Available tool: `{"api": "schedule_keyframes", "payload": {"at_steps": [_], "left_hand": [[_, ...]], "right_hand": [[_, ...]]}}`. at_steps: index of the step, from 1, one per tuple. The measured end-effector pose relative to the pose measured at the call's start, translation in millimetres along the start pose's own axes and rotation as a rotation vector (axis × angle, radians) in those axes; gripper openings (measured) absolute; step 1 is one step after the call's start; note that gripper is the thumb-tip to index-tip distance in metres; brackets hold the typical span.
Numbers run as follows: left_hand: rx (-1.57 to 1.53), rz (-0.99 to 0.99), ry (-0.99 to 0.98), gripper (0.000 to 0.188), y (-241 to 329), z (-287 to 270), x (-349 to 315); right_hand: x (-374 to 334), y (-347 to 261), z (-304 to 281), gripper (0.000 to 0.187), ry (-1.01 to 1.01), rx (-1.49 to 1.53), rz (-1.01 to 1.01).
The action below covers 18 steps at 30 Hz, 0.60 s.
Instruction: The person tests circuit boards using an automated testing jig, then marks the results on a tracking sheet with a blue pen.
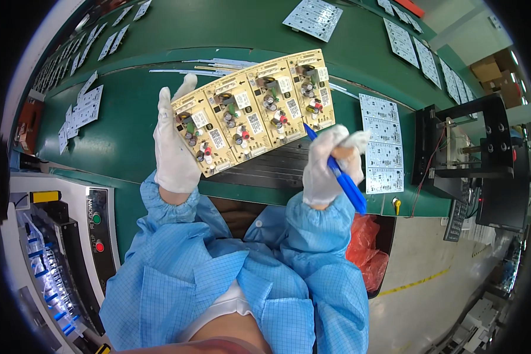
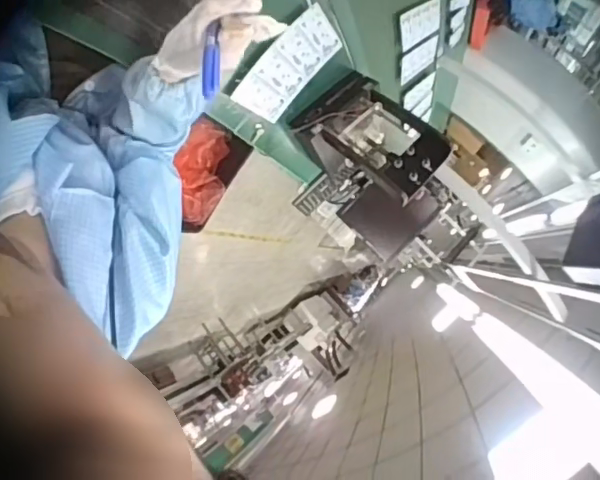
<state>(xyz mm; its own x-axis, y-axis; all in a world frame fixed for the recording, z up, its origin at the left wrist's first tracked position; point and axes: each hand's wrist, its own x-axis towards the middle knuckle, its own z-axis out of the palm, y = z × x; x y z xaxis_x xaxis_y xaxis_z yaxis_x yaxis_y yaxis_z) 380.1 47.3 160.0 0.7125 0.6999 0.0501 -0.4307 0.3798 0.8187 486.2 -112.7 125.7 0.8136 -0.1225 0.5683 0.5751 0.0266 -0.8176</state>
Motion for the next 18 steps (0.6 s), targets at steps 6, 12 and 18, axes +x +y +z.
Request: {"api": "schedule_keyframes", "payload": {"at_steps": [6,12,18], "left_hand": [[0.026,0.007,0.033,0.065,1.8,-3.6,-1.0],[0.058,0.022,0.044,0.064,0.5,-4.8,-2.9],[0.201,0.014,0.031,0.066,10.6,-20.9,1.2]], "right_hand": [[17.4,18.9,-10.2,0.015,0.089,0.167,-0.004],[28.8,12.2,-10.2,0.021,0.025,-0.297,-0.159],[40.1,-2.9,-12.9,0.029,-0.029,0.123,0.197]]}}
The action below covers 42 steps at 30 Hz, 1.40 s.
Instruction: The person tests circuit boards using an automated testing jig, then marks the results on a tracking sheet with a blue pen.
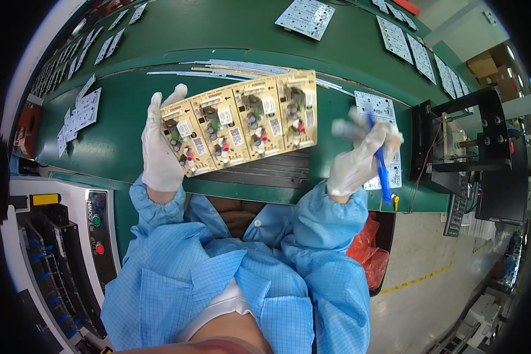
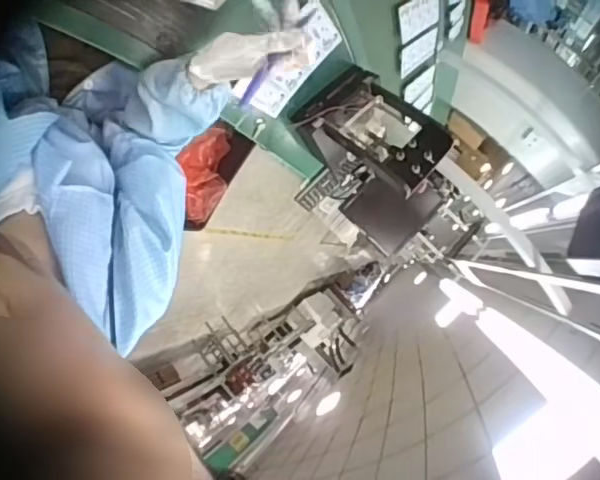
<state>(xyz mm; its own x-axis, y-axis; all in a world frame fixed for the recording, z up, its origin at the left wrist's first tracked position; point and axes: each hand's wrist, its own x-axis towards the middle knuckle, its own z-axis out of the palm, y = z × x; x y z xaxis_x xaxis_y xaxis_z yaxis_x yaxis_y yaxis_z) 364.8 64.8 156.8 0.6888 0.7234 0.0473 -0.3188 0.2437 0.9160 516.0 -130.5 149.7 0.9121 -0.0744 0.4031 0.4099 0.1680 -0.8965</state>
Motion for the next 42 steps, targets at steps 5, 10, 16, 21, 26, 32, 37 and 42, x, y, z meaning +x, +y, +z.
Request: {"api": "schedule_keyframes", "payload": {"at_steps": [5,10,16,21,26,32,37,42], "left_hand": [[0.399,0.148,-0.08,0.064,-7.9,-28.6,2.6],[0.534,0.379,-0.173,0.045,-29.1,-48.0,-20.6],[0.387,0.309,-0.195,0.037,-42.2,-48.9,-12.5],[0.899,0.387,-0.243,0.054,-52.3,-47.6,37.7],[0.548,0.066,-0.122,0.064,-48.0,-41.3,25.1],[0.501,0.27,0.015,0.068,-29.6,-18.5,-30.2],[0.348,0.179,0.222,0.069,-42.5,-15.6,-51.5],[-0.113,-0.039,0.343,0.062,-20.1,-27.1,-29.0]], "right_hand": [[-21.3,-7.9,12.1,0.042,-0.455,0.432,0.48],[-56.1,-13.2,-5.7,0.037,-0.406,0.154,0.549],[-43.6,14.6,-28.1,0.035,-0.542,-0.851,-0.601],[-7.9,45.2,1.5,0.044,-0.602,-0.801,-0.647],[-0.4,49.1,9.4,0.021,-0.635,-0.546,-0.508],[-7.5,35.4,2.3,0.019,-0.611,-0.397,-0.397],[3.8,33.9,25.8,0.027,-0.721,-0.204,-0.114],[23.4,8.9,34.3,0.052,-0.467,0.136,0.076]]}}
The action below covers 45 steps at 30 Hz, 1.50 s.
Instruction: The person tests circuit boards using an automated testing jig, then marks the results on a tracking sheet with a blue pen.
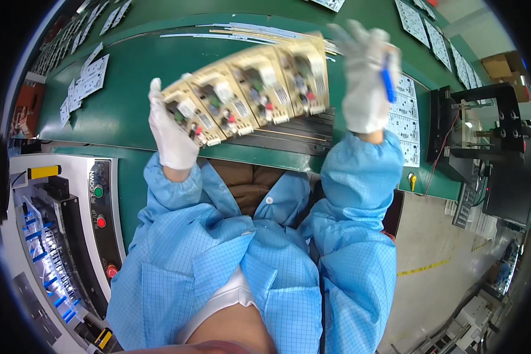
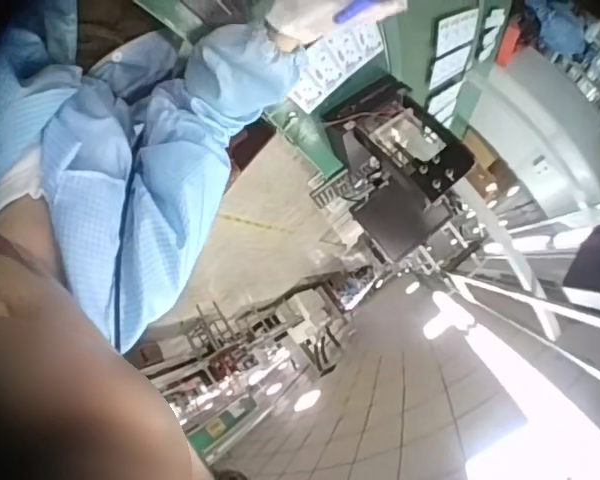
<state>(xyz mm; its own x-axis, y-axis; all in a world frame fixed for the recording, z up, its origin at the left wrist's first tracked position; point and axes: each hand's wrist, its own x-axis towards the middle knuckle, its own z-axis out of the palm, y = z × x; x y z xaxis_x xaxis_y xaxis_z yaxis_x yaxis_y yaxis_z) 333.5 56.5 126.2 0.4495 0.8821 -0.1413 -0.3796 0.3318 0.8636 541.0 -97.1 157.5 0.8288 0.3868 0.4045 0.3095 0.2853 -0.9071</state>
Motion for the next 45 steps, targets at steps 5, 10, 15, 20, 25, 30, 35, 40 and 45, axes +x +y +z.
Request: {"api": "schedule_keyframes", "payload": {"at_steps": [5,10,15,20,25,30,35,40,45], "left_hand": [[-0.281,-0.484,-0.064,0.046,15.2,29.5,9.4],[-0.107,-0.05,-0.207,0.039,-43.9,41.8,-18.0],[-0.117,0.524,-0.236,0.045,3.2,7.3,38.7],[0.688,0.844,-0.737,0.055,78.0,13.3,66.1],[1.784,0.696,-1.179,0.034,66.5,20.3,36.9],[1.737,0.877,-1.303,0.027,54.3,11.2,53.3],[1.123,0.226,-1.223,0.042,29.9,3.4,152.4],[0.805,0.283,-0.679,0.052,64.2,-75.8,207.3],[1.769,0.708,-0.329,0.04,136.5,-41.7,305.7]], "right_hand": [[-65.6,-9.7,63.6,0.037,0.187,0.212,0.053],[-97.2,-1.9,88.6,0.023,0.448,-0.292,-0.171],[-52.8,-28.8,17.3,0.023,-0.059,-0.571,-0.262],[-35.7,-35.1,17.5,0.017,-0.671,-1.033,-0.49],[-47.1,-46.2,27.2,0.024,-0.823,-1.164,-0.574],[-46.5,-40.2,23.5,0.029,-0.689,-1.194,-0.624],[-1.6,14.6,10.2,0.022,-0.553,-1.189,-0.487],[15.1,25.1,-14.3,0.02,-0.302,-0.867,-0.248],[33.4,-26.5,-8.2,0.018,-0.345,-1.018,-0.243]]}}
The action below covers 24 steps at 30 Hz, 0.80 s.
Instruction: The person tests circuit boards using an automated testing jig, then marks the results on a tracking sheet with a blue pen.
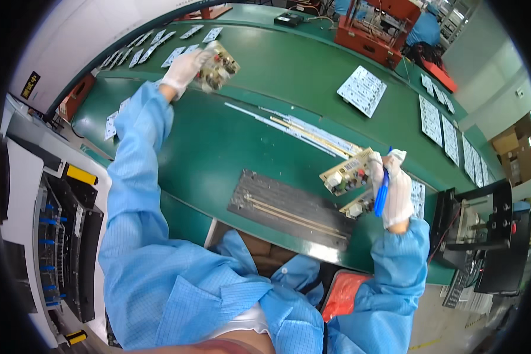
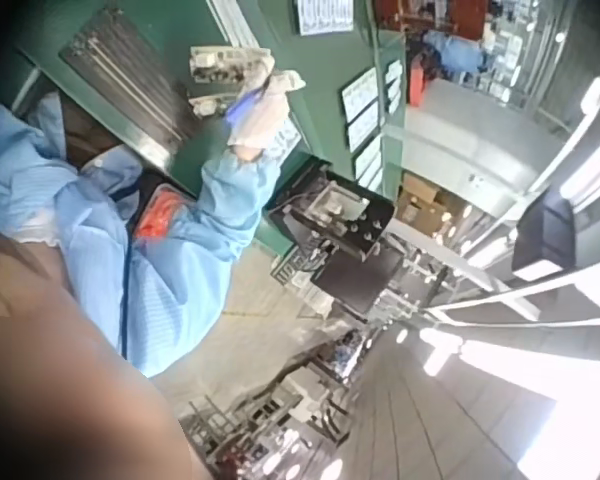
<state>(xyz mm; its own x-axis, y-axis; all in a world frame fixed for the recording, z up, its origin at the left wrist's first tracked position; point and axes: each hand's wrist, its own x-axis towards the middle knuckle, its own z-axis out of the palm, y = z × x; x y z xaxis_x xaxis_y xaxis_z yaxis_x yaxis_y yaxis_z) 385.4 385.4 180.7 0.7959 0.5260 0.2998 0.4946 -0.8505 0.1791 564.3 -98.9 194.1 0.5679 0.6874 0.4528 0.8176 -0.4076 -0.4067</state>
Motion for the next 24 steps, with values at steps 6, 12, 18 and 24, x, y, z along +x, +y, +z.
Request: {"api": "schedule_keyframes", "payload": {"at_steps": [6,12,18,24], "left_hand": [[0.42,0.121,-0.038,0.049,-23.8,94.8,79.7],[0.067,0.178,0.044,0.045,-41.1,140.5,73.8],[0.036,0.18,0.072,0.047,-41.0,123.8,67.1],[0.085,0.219,0.066,0.052,-39.6,117.8,65.0]], "right_hand": [[35.8,-32.0,2.0,0.017,-0.013,0.023,-0.109],[177.2,-32.9,100.8,0.022,-0.248,-0.074,-0.256],[356.5,-81.2,267.2,0.023,-0.155,-0.222,-0.336],[404.3,-118.8,400.4,0.052,-0.011,-0.007,-0.281]]}}
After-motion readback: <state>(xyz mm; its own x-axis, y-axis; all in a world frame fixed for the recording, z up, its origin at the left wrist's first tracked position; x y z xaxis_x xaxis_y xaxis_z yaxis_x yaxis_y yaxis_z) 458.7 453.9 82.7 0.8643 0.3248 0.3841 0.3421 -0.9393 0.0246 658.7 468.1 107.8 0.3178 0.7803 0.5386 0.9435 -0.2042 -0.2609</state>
